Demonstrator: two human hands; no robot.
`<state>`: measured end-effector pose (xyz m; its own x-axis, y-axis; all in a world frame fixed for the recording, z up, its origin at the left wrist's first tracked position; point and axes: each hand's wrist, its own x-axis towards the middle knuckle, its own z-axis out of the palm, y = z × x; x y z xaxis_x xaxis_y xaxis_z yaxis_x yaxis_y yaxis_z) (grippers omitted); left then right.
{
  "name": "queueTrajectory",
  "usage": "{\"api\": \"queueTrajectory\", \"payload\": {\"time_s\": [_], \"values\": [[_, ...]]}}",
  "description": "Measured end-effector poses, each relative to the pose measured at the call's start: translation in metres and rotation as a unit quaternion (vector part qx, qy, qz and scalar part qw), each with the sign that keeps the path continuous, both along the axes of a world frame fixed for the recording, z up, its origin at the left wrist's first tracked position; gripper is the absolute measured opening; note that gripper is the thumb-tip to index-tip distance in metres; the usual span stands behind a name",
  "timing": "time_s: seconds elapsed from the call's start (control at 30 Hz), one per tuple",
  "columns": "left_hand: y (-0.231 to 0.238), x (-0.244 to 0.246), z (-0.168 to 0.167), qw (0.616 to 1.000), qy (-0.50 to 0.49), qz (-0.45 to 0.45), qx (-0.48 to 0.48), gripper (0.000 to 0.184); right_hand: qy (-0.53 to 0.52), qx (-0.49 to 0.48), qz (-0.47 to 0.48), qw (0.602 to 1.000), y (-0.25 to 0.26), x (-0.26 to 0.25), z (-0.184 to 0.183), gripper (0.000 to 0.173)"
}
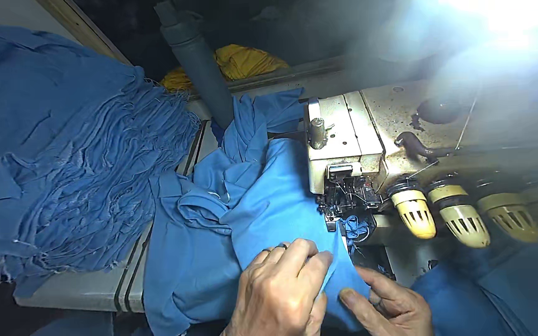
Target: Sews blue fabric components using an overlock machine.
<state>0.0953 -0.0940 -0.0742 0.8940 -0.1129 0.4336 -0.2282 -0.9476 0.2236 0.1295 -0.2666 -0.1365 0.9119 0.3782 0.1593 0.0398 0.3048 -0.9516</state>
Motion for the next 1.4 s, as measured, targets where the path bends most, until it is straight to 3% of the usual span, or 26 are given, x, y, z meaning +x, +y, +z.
{"api": "queueTrajectory", "payload": {"time_s": [0.13, 0.3, 0.57, 0.87, 1.13, 1.27, 1.4], "values": [[0.004, -0.011, -0.004, 0.998, -0.019, -0.042, -0.045, 0.017, 0.029, 0.025, 0.003, 0.999, -0.002, -0.004, -0.002, 0.032], [-0.001, -0.003, -0.002, 0.997, -0.026, -0.066, 0.000, 0.014, 0.040, 0.055, 0.007, 0.998, 0.000, -0.004, -0.005, 0.036], [0.003, 0.034, -0.008, 0.991, -0.094, -0.054, 0.074, 0.016, 0.036, 0.047, -0.019, 0.998, 0.024, -0.005, -0.001, 0.017], [0.006, 0.030, -0.012, 0.992, -0.092, -0.046, 0.070, 0.022, 0.007, 0.061, -0.042, 0.997, 0.041, -0.013, -0.004, 0.017], [0.022, 0.043, -0.021, 0.994, -0.092, 0.064, -0.004, 0.020, -0.016, -0.005, 0.026, 1.000, 0.052, -0.016, 0.006, 0.010], [0.025, 0.021, -0.018, 0.985, -0.056, 0.136, -0.084, 0.018, -0.097, -0.067, 0.048, 0.992, 0.040, -0.009, 0.008, 0.016], [0.001, -0.026, 0.004, 0.974, 0.068, 0.047, -0.209, 0.008, -0.213, -0.122, 0.042, 0.969, 0.028, 0.004, 0.009, 0.036]]}}
